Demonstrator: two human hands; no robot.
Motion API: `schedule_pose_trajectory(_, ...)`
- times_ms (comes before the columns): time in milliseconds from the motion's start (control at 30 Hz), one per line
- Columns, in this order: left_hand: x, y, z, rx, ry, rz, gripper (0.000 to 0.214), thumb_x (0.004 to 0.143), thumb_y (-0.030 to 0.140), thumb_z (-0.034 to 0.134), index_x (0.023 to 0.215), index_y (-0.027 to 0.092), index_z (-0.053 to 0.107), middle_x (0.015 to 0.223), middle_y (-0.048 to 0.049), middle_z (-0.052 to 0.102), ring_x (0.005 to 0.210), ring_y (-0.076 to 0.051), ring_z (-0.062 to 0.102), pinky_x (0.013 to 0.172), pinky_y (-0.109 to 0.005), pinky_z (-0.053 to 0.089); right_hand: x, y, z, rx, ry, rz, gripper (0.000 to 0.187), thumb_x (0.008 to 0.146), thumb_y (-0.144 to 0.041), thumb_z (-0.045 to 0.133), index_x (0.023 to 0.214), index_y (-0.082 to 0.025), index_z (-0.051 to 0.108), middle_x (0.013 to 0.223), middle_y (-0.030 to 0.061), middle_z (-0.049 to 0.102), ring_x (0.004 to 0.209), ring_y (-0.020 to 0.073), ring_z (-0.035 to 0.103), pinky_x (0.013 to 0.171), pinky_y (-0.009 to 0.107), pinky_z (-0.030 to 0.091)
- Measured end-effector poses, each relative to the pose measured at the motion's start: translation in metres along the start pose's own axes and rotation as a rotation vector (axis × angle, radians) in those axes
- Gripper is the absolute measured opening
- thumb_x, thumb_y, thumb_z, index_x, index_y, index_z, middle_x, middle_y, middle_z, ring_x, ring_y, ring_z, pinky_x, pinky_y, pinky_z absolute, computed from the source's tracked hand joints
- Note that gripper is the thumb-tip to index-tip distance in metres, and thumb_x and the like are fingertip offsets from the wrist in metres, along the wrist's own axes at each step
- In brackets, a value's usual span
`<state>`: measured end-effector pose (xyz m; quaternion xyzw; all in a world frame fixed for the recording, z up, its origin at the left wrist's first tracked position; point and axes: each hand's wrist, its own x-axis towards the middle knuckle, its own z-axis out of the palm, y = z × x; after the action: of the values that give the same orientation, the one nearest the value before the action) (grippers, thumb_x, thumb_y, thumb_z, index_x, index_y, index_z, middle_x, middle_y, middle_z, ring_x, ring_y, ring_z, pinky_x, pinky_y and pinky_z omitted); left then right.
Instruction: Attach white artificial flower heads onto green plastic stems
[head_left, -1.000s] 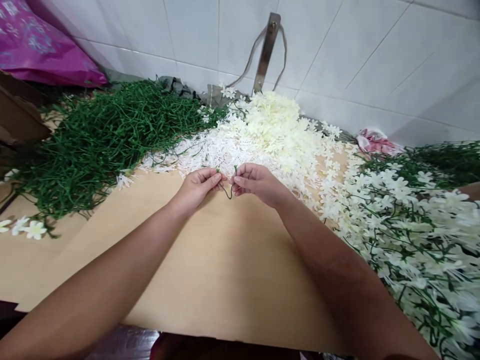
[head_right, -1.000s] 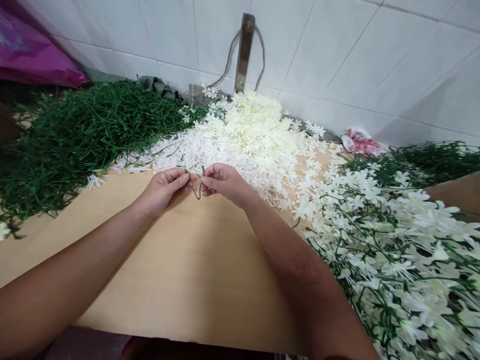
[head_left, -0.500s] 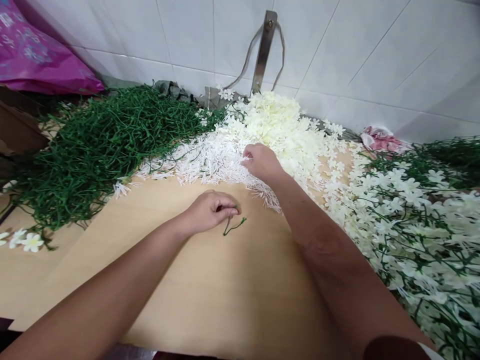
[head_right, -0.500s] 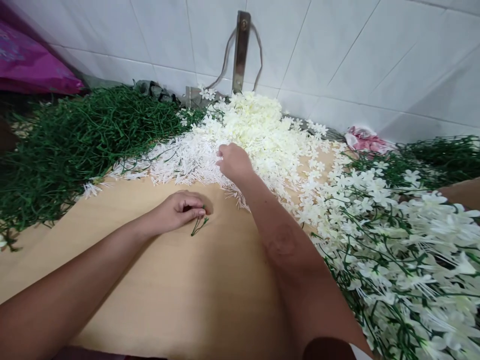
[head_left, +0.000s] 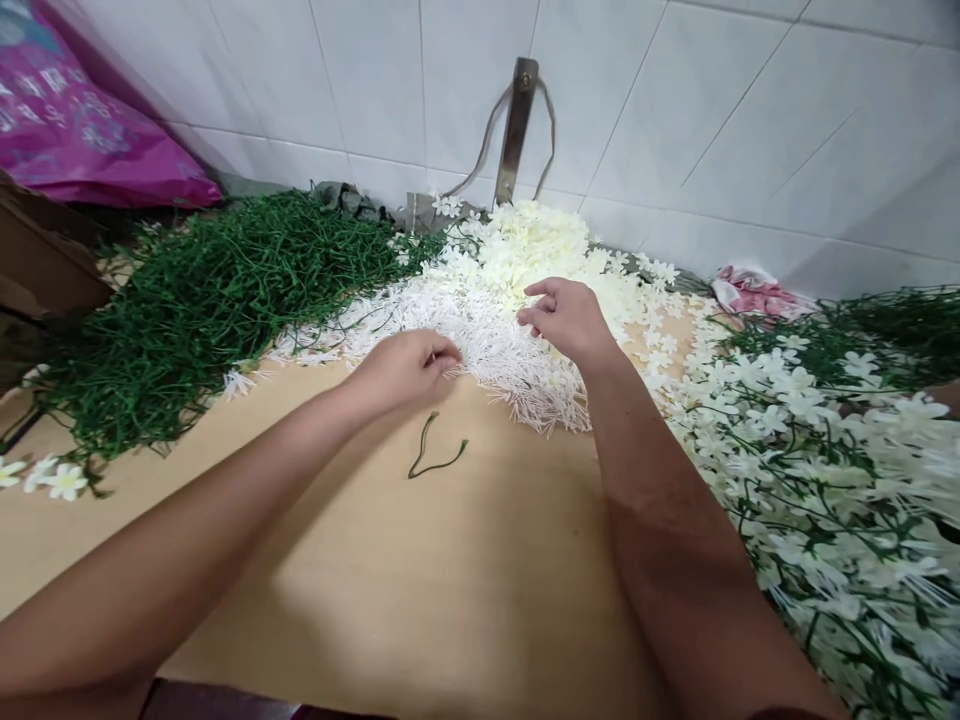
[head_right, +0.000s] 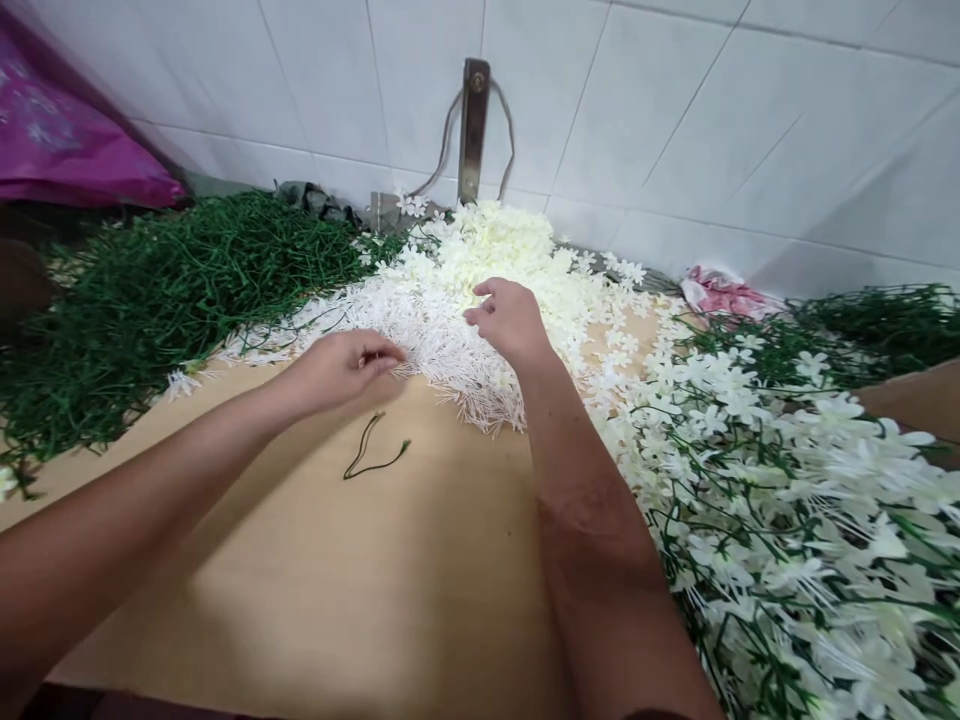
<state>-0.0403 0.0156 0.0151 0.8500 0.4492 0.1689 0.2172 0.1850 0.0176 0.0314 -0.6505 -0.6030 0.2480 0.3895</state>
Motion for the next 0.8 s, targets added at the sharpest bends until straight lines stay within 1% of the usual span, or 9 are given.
schedule_pose_trajectory(67, 0.029, 0.004, -0.01, 0.117, 0.138, -0.07, 0.026, 0.083, 0.027, 0.049, 0.097, 0.019, 0.071, 0.099, -0.0069, 0.07, 0.089, -0.02, 0.062, 0.079, -0.032, 0.045, -0.003, -0.005, -0.001, -0.073, -0.014, -0.001, 0.025, 0.073, -0.023, 0.068, 0.093, -0.01, 0.064, 0.061, 0.0022, 0.062, 0.055, 0.0126, 0.057, 0.058, 0.03, 0.044)
schedule_pose_trajectory(167, 0.072, 0.001, -0.014, 0.237, 0.287, -0.177, 0.03, 0.084, 0.027, 0.049, 0.105, 0.018, 0.068, 0.111, -0.0102, 0.066, 0.096, -0.023, 0.061, 0.081, -0.033, 0.045, -0.004, -0.007, 0.0, -0.158, 0.014, -0.052, 0.012, 0.078, -0.022, 0.06, 0.082, -0.012, 0.065, 0.063, 0.0046, 0.064, 0.062, 0.0141, 0.059, 0.062, 0.03, 0.043)
schedule_pose_trajectory(233, 0.094, -0.005, -0.01, 0.293, 0.295, -0.248, 0.034, 0.083, 0.03, 0.052, 0.111, 0.018, 0.066, 0.116, -0.0124, 0.062, 0.101, -0.025, 0.059, 0.083, -0.035, 0.045, -0.002, -0.005, 0.0, -0.192, 0.009, -0.093, 0.014, 0.079, -0.014, 0.053, 0.085, -0.012, 0.066, 0.071, 0.0064, 0.067, 0.068, 0.0148, 0.06, 0.065, 0.03, 0.042)
schedule_pose_trajectory(300, 0.107, -0.011, -0.005, 0.333, 0.27, -0.262, 0.035, 0.081, 0.033, 0.055, 0.11, 0.019, 0.067, 0.118, -0.0129, 0.061, 0.104, -0.028, 0.058, 0.085, -0.036, 0.044, -0.001, -0.003, 0.0, -0.196, -0.019, -0.11, 0.02, 0.078, -0.01, 0.05, 0.091, -0.011, 0.066, 0.077, 0.0071, 0.068, 0.072, 0.0149, 0.06, 0.067, 0.03, 0.042)
schedule_pose_trajectory(400, 0.113, -0.016, -0.001, 0.407, 0.263, -0.238, 0.029, 0.081, 0.029, 0.052, 0.102, 0.02, 0.07, 0.111, -0.0108, 0.064, 0.103, -0.028, 0.059, 0.088, -0.038, 0.042, 0.001, -0.001, 0.0, -0.161, -0.038, -0.109, 0.019, 0.077, -0.011, 0.053, 0.093, -0.012, 0.063, 0.071, 0.0048, 0.066, 0.066, 0.0135, 0.057, 0.066, 0.031, 0.042)
schedule_pose_trajectory(500, 0.112, -0.018, -0.003, 0.449, 0.271, -0.218, 0.03, 0.083, 0.024, 0.045, 0.097, 0.019, 0.071, 0.104, -0.0102, 0.066, 0.103, -0.028, 0.058, 0.087, -0.037, 0.041, 0.002, -0.002, -0.001, -0.152, 0.011, -0.137, 0.004, 0.077, -0.016, 0.056, 0.078, -0.015, 0.06, 0.067, 0.0027, 0.063, 0.061, 0.0119, 0.052, 0.064, 0.031, 0.04)
schedule_pose_trajectory(567, 0.109, -0.019, -0.004, 0.438, 0.259, -0.211, 0.03, 0.083, 0.032, 0.048, 0.096, 0.018, 0.071, 0.107, -0.0121, 0.064, 0.106, -0.03, 0.056, 0.087, -0.038, 0.041, 0.004, -0.002, -0.001, -0.172, 0.051, -0.166, 0.008, 0.077, -0.017, 0.056, 0.07, -0.016, 0.058, 0.068, 0.0028, 0.062, 0.062, 0.0121, 0.051, 0.064, 0.032, 0.04)
schedule_pose_trajectory(667, 0.104, -0.019, -0.003, 0.43, 0.229, -0.206, 0.034, 0.079, 0.044, 0.055, 0.097, 0.018, 0.07, 0.113, -0.0145, 0.06, 0.112, -0.033, 0.05, 0.09, -0.041, 0.039, 0.005, -0.001, 0.0, -0.206, 0.066, -0.197, 0.011, 0.077, -0.014, 0.054, 0.068, -0.017, 0.058, 0.071, 0.0037, 0.061, 0.067, 0.0138, 0.051, 0.067, 0.033, 0.04)
schedule_pose_trajectory(800, 0.101, -0.018, -0.002, 0.412, 0.284, -0.172, 0.024, 0.083, 0.031, 0.052, 0.094, 0.018, 0.069, 0.112, -0.0136, 0.06, 0.113, -0.032, 0.048, 0.092, -0.041, 0.037, 0.005, 0.002, 0.003, -0.212, 0.08, -0.22, 0.011, 0.076, -0.013, 0.054, 0.068, -0.017, 0.06, 0.072, 0.0042, 0.062, 0.07, 0.0151, 0.053, 0.07, 0.035, 0.041)
